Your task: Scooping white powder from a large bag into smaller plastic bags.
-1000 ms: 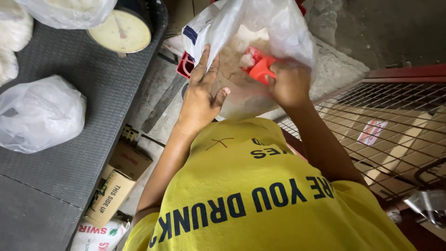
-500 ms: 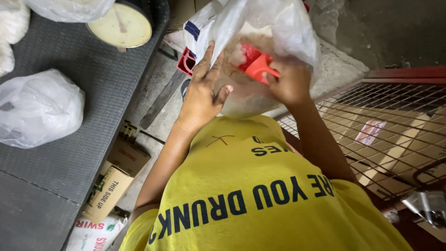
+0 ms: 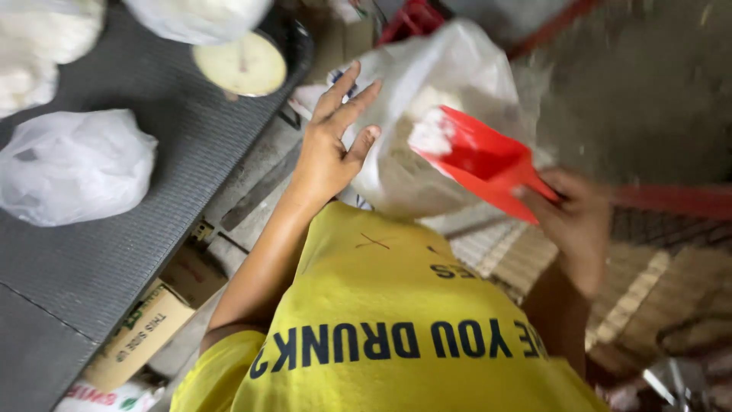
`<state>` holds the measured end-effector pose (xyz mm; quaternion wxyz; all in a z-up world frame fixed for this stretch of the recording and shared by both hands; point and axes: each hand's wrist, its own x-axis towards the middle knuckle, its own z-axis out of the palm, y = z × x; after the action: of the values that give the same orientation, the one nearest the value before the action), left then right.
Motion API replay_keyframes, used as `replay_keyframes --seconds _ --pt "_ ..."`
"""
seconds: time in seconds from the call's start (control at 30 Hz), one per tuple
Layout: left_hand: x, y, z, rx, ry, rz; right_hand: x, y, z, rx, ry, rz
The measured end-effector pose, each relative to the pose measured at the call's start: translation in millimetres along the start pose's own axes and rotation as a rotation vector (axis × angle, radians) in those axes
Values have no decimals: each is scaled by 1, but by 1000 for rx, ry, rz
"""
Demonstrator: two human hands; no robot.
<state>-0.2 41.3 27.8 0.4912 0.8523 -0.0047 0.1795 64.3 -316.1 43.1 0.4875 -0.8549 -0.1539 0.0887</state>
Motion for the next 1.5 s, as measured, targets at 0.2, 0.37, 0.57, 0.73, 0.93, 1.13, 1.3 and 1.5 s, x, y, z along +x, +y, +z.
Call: replay_keyframes --seconds 0.2,0.37,0.57,0.73,0.93,1.13,1.3,1.5 --pt "15 -22 -59 95 183 20 22 -54 1 67 72 -63" --pt "22 -55 -111 521 228 -2 76 -111 29 -174 60 -232" --pt "31 -104 -128 884 37 -51 166 -182 110 -351 -68 -551" --pt "32 -136 -121 940 69 3 228 -208 189 -556 -49 -902" --pt "32 -139 -129 858 94 62 272 -225 250 -909 -97 -1133" --pt "33 -128 -143 771 85 68 291 -239 261 -1260 -51 -1256" --pt "35 -125 -145 757 25 70 283 -253 271 -1249 -190 -1110" --pt "38 -123 -154 729 -36 82 295 -247 296 -991 -166 -1061"
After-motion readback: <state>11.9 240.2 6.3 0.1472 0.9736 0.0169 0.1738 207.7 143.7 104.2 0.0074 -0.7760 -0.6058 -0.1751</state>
